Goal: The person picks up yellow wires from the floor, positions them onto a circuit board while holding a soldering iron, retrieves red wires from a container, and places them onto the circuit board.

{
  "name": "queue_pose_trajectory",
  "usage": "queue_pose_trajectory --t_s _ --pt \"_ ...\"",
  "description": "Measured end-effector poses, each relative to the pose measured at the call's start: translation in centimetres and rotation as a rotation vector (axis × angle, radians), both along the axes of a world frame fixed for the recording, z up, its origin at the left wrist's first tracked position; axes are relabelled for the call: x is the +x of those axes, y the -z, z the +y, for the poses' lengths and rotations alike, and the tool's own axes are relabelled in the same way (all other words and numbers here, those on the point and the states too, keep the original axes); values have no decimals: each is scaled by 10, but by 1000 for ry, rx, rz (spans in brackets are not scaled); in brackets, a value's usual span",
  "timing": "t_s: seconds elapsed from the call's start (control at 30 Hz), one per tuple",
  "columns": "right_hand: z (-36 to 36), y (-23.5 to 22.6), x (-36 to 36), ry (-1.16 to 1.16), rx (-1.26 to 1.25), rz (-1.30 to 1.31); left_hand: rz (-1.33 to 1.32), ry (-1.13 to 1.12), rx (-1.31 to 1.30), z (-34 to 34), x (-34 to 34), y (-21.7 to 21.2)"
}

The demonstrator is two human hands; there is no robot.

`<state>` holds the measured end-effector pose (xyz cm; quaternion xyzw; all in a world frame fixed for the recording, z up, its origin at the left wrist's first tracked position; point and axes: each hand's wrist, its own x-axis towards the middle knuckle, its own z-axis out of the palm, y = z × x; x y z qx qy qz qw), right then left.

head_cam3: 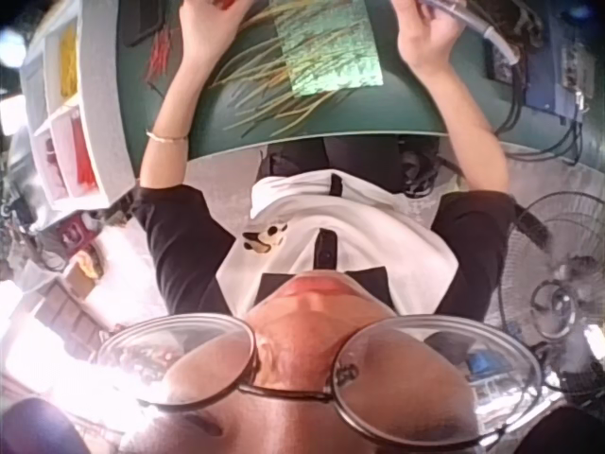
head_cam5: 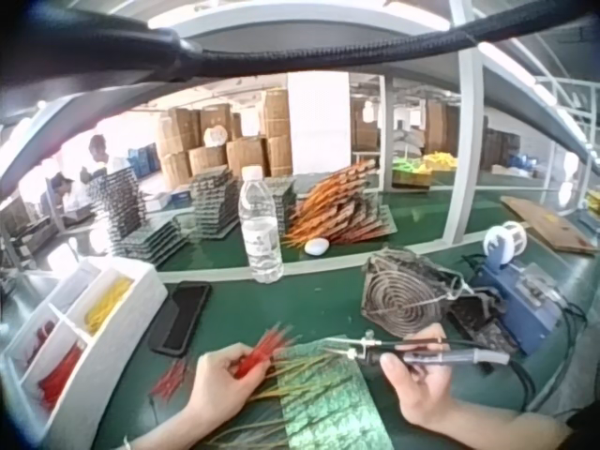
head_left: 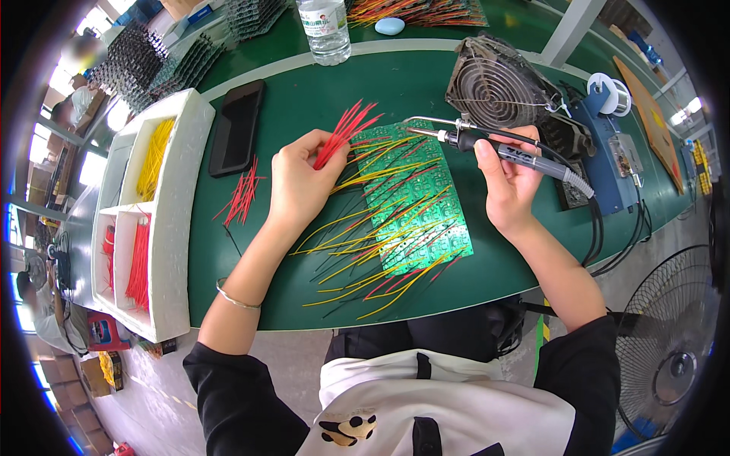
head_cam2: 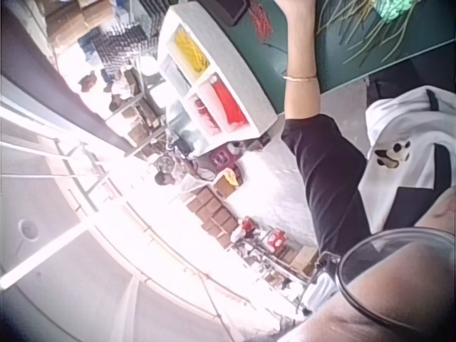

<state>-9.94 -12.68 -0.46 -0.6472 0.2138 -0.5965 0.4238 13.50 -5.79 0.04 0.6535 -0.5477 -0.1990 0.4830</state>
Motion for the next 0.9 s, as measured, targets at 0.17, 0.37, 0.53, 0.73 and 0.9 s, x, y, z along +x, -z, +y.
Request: queue_pose_trajectory --t_s 0.17,0.37,0.53,0.73,0.9 --pt "-1 0 -5 17 3 -26 -30 -19 41 2 -4 -9" --pt "0 -1 -11 51 -44 -72 -307 -49 -285 8 3 -18" --pt "-6 1 -24 112 -65 -41 -402 6 -304 19 -3 -36" --pt "-6 2 -19 118 -52 -54 132 58 -80 13 -10 -31" --pt "-5 6 -19 119 -70 -20 342 121 3 6 -19 -34"
